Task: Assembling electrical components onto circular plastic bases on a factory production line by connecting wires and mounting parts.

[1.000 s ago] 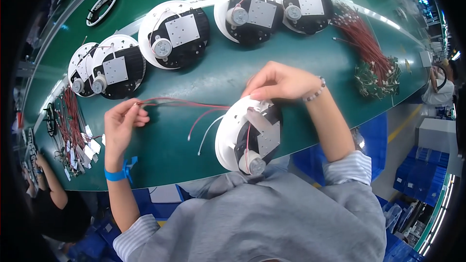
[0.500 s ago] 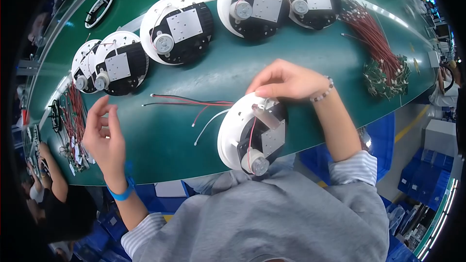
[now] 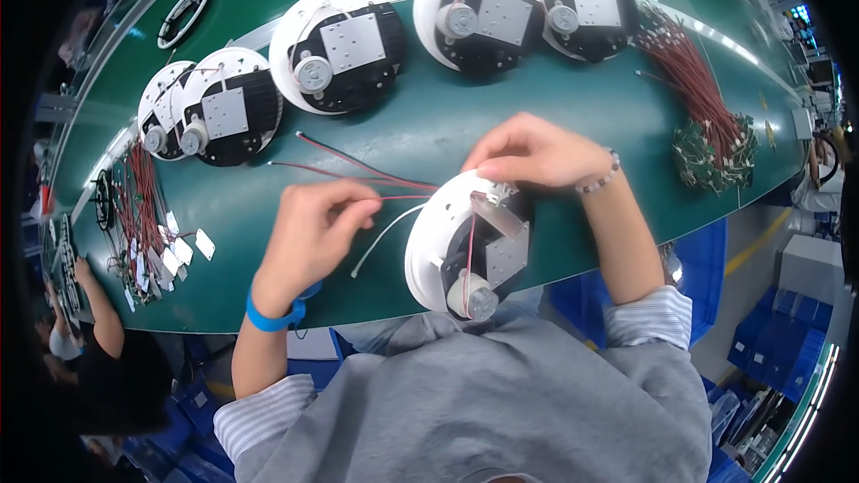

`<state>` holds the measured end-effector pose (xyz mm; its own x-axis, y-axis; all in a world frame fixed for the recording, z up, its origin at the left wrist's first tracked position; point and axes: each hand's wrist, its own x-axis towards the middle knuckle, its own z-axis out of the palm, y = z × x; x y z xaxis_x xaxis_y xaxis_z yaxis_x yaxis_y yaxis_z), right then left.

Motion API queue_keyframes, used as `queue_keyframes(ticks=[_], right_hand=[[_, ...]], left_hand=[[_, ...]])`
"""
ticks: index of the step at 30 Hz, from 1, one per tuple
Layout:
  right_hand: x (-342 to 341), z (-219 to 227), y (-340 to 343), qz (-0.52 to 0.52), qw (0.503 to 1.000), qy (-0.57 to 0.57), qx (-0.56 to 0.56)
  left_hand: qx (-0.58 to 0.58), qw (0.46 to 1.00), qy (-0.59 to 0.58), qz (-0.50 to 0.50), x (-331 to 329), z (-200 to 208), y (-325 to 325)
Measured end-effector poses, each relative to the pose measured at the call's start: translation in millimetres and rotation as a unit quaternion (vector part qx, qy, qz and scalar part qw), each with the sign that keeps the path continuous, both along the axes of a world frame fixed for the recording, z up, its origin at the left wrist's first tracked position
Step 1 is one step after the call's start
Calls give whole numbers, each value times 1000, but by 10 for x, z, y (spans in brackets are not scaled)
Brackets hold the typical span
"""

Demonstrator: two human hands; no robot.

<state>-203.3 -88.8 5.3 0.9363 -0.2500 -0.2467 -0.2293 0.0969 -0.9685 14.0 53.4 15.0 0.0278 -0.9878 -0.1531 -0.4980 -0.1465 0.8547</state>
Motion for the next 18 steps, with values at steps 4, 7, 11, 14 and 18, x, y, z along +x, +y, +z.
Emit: queue_keyframes(ticks=[4, 7, 11, 14, 18], right_hand=[[19, -54, -4, -5, 1000, -7, 5], [12, -94, -9, -3, 1000, -21, 11], [-17, -85, 8, 5, 1000, -19, 0], [13, -49, 36, 8, 1000, -14, -2], [23, -143, 24, -20, 999, -6, 27]], left_hand=[[18, 999, -30, -3, 124, 113, 4], [-38, 993, -114, 21, 128, 218, -74], [-260, 955, -129, 56, -30, 323, -290], [-264, 960, -68, -61, -297, 255, -431], [-181, 976, 54, -111, -406, -39, -469]])
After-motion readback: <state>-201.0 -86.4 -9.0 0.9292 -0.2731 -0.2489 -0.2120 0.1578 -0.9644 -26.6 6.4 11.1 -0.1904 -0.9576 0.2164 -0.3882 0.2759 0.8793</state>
